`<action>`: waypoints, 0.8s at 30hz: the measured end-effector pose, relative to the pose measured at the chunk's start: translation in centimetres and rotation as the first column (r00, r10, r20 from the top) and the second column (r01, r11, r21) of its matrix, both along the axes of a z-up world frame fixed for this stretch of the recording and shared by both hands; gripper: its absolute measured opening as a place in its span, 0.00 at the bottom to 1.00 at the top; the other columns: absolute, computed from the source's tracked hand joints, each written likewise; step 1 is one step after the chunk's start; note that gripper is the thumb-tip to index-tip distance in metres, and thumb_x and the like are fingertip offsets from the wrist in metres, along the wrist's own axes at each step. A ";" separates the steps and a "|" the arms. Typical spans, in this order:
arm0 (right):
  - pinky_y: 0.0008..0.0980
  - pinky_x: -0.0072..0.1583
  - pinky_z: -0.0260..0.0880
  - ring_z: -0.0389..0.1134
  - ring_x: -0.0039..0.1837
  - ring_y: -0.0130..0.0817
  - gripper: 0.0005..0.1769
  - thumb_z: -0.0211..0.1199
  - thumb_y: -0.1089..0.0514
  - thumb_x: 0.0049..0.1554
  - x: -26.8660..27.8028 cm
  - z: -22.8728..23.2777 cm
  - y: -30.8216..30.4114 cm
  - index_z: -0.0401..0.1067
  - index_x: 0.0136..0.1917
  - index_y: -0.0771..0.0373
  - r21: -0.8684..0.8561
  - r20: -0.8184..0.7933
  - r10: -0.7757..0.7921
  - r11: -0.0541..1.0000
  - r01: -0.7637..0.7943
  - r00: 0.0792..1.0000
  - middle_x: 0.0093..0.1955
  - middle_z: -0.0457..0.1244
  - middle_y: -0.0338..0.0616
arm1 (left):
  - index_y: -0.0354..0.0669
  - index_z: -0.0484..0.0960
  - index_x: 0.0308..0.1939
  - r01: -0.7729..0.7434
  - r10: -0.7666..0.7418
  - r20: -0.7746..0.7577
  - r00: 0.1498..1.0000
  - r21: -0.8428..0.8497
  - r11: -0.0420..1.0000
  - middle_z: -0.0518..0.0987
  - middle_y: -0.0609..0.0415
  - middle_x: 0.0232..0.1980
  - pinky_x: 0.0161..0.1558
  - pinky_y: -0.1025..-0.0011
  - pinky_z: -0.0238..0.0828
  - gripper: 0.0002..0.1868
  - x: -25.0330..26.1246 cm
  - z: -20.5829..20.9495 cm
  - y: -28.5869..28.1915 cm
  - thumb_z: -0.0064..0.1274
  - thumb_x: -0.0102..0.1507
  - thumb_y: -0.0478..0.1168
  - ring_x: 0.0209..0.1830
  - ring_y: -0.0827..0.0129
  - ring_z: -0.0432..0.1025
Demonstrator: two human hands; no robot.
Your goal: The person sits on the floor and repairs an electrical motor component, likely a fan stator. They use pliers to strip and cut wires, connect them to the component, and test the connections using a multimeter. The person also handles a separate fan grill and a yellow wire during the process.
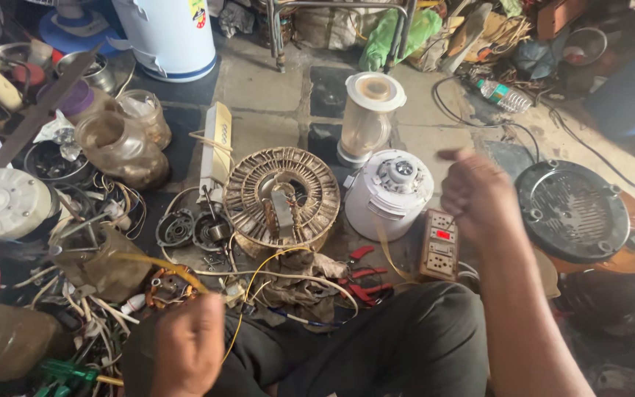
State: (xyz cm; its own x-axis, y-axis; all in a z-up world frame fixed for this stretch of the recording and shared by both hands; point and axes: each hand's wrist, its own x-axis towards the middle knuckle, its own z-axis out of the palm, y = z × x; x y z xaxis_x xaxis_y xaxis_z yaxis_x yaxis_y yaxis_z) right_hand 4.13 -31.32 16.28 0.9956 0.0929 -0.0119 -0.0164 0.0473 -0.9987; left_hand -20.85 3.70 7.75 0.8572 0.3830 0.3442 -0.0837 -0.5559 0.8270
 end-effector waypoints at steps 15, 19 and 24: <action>0.28 0.37 0.67 0.65 0.34 0.30 0.14 0.53 0.54 0.64 -13.9 -8.3 12.0 0.73 0.56 0.63 0.496 -0.410 0.493 0.827 -0.265 0.768 0.33 0.61 0.37 | 0.44 0.84 0.40 0.522 -0.450 -0.586 0.674 -0.054 0.851 0.83 0.43 0.39 0.42 0.52 0.70 0.21 3.4 -0.7 -7.4 0.46 0.69 0.56 0.42 0.44 0.76; 0.24 0.39 0.63 0.61 0.36 0.23 0.15 0.55 0.56 0.66 -13.9 -9.5 12.6 0.75 0.58 0.68 0.361 -0.269 0.348 0.901 -0.241 0.898 0.35 0.61 0.36 | 0.37 0.74 0.57 0.286 -0.305 -0.090 0.948 -0.176 0.942 0.83 0.45 0.47 0.45 0.62 0.73 0.23 2.7 1.2 -6.6 0.53 0.63 0.47 0.45 0.56 0.77; 0.23 0.43 0.66 0.63 0.39 0.21 0.15 0.54 0.56 0.68 -17.0 -9.6 15.2 0.74 0.57 0.69 0.025 -0.089 0.314 0.950 -0.313 0.945 0.37 0.65 0.36 | 0.32 0.77 0.60 0.006 -0.011 -0.004 1.000 -0.621 0.784 0.84 0.50 0.47 0.50 0.72 0.72 0.18 2.8 1.8 -7.1 0.42 0.72 0.41 0.46 0.73 0.76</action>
State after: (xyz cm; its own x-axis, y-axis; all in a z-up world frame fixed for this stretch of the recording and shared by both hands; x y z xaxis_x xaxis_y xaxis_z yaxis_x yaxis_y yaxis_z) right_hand -12.87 -16.14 6.67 0.9111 0.4004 -0.0983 -0.1227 0.0358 -0.9918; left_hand -18.02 -3.39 9.52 0.8631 0.5042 0.0286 -0.0790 0.0789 0.9938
